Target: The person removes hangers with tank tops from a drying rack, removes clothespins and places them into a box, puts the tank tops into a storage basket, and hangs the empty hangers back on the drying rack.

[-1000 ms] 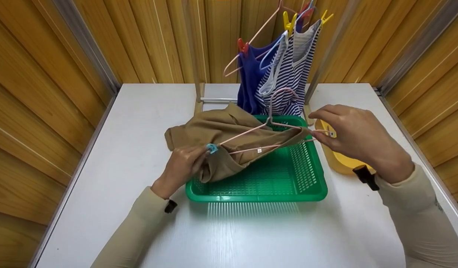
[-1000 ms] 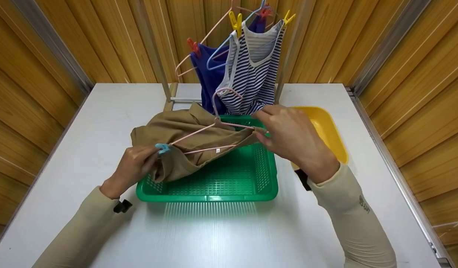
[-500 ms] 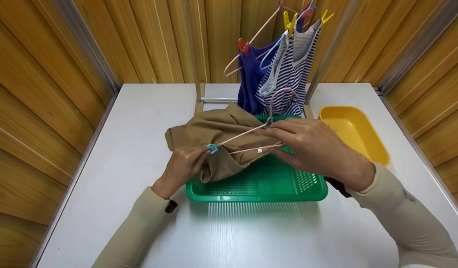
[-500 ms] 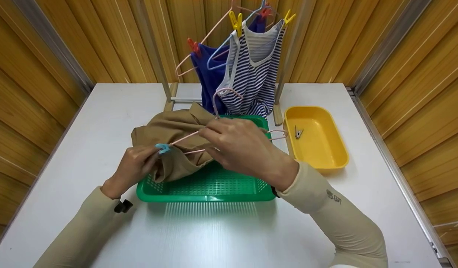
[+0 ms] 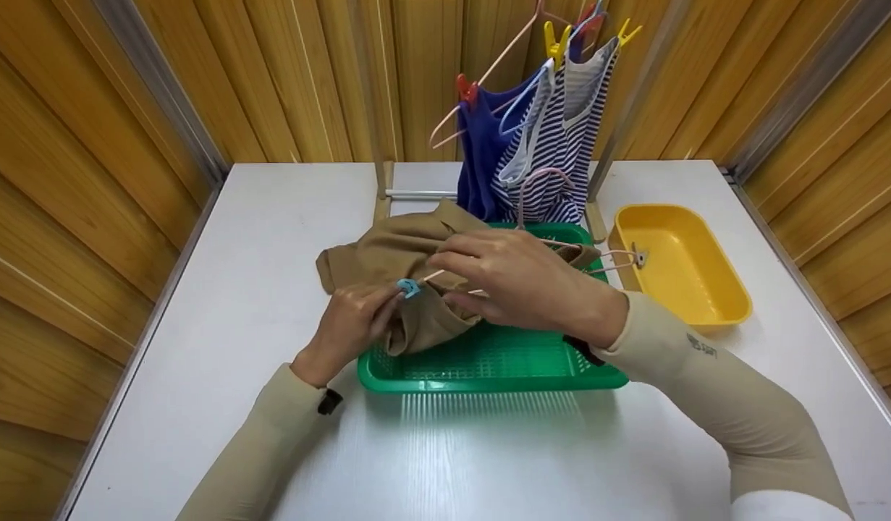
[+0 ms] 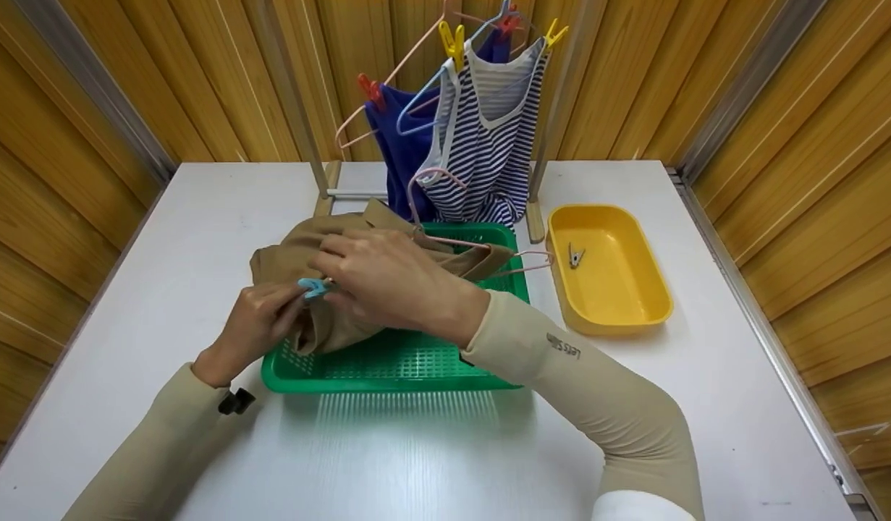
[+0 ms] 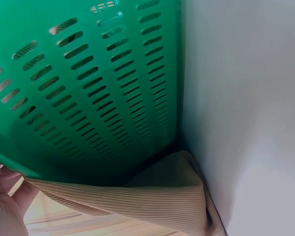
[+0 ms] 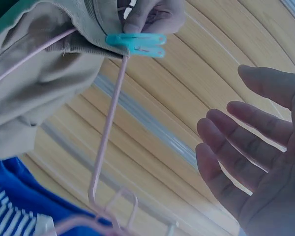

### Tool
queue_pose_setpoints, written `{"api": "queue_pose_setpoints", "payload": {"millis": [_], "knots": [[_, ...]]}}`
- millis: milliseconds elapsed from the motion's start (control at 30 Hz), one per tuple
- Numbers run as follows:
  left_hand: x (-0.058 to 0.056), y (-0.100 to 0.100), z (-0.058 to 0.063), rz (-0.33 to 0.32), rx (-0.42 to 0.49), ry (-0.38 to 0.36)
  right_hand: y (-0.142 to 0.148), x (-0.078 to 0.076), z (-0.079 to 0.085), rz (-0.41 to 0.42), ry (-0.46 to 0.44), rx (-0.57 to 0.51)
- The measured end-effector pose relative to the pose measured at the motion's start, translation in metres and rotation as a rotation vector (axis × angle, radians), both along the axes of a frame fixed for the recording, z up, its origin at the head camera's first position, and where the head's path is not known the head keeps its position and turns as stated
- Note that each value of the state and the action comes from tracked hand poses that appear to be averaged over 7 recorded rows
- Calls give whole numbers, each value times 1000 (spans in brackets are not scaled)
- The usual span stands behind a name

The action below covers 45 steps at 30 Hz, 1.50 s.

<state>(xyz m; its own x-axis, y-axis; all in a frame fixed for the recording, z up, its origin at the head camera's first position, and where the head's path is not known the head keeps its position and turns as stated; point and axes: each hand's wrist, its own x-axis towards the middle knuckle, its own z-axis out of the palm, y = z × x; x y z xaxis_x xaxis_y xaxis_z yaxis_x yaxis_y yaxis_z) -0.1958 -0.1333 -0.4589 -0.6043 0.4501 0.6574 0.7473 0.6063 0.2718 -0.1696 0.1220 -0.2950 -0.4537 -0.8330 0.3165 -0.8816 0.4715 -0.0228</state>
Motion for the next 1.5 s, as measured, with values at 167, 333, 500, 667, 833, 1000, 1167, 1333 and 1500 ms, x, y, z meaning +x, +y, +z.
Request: {"api": "queue_pose_setpoints", "payload": {"millis": [167, 333, 500, 667, 833, 1000, 1167, 1333, 1500], "knots": [[0, 0, 1, -12, -16, 9, -22, -8, -11, -1, -52, 85], [-1, -1, 1, -15, -20, 22, -38, -14, -26, -7, -47, 170], [1, -3, 0, -1, -28, 13, -47, -21, -37, 10, -53, 180], [2, -3, 0, 7, -31, 11, -51, -26, -41, 2, -92, 182], [1, -2, 1, 0, -17, 1, -53, -32, -42, -17, -109, 194], [1, -2, 1, -3, -18, -5, -54, -36, -43, -31, -149, 179], [1, -3, 1, -1, -20, -2, -54, -38, -48, 17, -66, 148], [1, -3, -1, 1, -26, 12, -54, -41, -51, 59, 37, 136], [1, -3, -1, 0, -22, 18, -54, -45, -53, 97, 23, 107]]}}
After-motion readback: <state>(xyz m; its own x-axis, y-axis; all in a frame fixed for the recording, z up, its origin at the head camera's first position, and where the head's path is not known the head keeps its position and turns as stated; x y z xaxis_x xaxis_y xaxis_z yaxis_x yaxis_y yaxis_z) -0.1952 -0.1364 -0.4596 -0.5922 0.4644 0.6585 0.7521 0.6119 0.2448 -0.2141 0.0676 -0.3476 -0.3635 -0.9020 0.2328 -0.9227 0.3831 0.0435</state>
